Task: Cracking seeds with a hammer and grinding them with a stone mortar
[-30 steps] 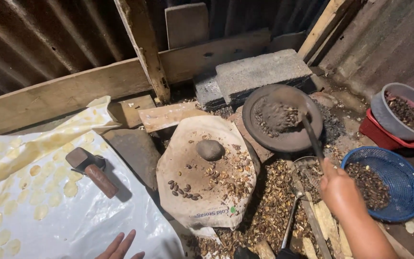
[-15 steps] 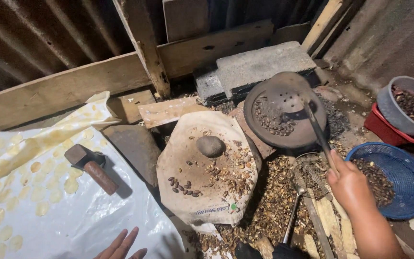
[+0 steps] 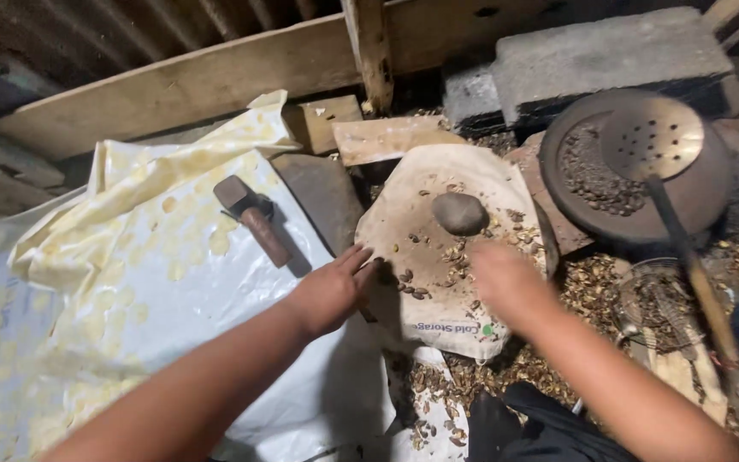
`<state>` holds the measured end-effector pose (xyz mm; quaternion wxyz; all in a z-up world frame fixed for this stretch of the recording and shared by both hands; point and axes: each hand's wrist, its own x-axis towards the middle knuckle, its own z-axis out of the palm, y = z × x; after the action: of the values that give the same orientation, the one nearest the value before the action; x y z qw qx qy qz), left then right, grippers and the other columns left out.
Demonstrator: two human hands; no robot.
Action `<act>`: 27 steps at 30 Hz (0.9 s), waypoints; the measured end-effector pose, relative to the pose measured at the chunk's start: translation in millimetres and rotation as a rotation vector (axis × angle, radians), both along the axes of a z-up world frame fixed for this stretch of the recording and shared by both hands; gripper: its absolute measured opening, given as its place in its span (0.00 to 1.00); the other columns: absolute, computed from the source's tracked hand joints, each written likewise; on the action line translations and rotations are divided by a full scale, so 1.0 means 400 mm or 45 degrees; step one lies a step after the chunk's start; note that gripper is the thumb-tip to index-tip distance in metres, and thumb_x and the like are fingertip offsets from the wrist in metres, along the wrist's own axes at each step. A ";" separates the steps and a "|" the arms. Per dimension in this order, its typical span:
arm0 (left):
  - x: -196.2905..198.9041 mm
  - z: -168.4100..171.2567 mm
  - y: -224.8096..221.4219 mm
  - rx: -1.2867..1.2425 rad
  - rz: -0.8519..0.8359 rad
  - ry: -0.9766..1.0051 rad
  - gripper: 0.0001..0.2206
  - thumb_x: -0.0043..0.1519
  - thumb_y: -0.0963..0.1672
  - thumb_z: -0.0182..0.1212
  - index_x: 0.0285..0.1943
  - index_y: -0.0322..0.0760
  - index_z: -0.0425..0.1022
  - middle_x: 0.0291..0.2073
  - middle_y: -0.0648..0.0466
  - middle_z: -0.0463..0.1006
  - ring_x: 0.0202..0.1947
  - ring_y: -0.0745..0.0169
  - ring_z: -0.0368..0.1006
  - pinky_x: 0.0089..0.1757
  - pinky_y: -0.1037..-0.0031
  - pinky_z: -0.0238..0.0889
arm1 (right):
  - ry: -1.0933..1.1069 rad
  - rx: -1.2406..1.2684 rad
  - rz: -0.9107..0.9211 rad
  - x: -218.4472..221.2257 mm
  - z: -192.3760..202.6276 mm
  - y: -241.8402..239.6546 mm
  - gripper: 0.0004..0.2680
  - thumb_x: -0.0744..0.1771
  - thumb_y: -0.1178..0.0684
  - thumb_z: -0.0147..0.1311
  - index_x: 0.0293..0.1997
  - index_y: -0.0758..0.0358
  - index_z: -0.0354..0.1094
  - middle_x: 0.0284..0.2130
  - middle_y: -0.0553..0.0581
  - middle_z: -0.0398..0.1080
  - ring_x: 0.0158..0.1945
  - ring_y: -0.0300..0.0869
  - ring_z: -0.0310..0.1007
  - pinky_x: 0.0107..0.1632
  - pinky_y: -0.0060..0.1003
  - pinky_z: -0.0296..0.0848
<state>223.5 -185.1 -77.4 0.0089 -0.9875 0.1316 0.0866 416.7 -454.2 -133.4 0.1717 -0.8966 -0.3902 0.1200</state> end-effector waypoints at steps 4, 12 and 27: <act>0.023 -0.134 -0.062 -0.592 0.302 -0.146 0.41 0.54 0.53 0.72 0.74 0.32 0.59 0.68 0.33 0.62 0.72 0.27 0.53 0.67 0.48 0.53 | -0.377 0.205 0.469 -0.063 -0.116 0.067 0.17 0.67 0.44 0.53 0.60 0.59 0.67 0.63 0.59 0.63 0.72 0.55 0.56 0.71 0.49 0.55; 0.044 -0.222 -0.138 -0.985 0.354 -0.575 0.23 0.60 0.51 0.69 0.64 0.45 0.74 0.61 0.43 0.72 0.68 0.29 0.62 0.63 0.51 0.61 | -0.506 0.244 -0.091 0.093 -0.156 -0.056 0.10 0.65 0.52 0.53 0.49 0.58 0.68 0.57 0.60 0.62 0.61 0.59 0.64 0.59 0.53 0.70; 0.133 -0.329 -0.262 -0.827 0.464 -0.736 0.06 0.62 0.46 0.63 0.46 0.50 0.79 0.44 0.57 0.76 0.52 0.51 0.73 0.54 0.59 0.66 | 0.618 0.202 -0.668 0.036 0.041 -0.050 0.21 0.66 0.45 0.60 0.66 0.61 0.65 0.53 0.78 0.69 0.50 0.66 0.75 0.42 0.53 0.81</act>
<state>276.5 -289.7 -208.9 -0.2798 -0.9297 -0.0315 -0.2376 431.2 -474.3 -116.8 0.3531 -0.8956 -0.1028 0.2505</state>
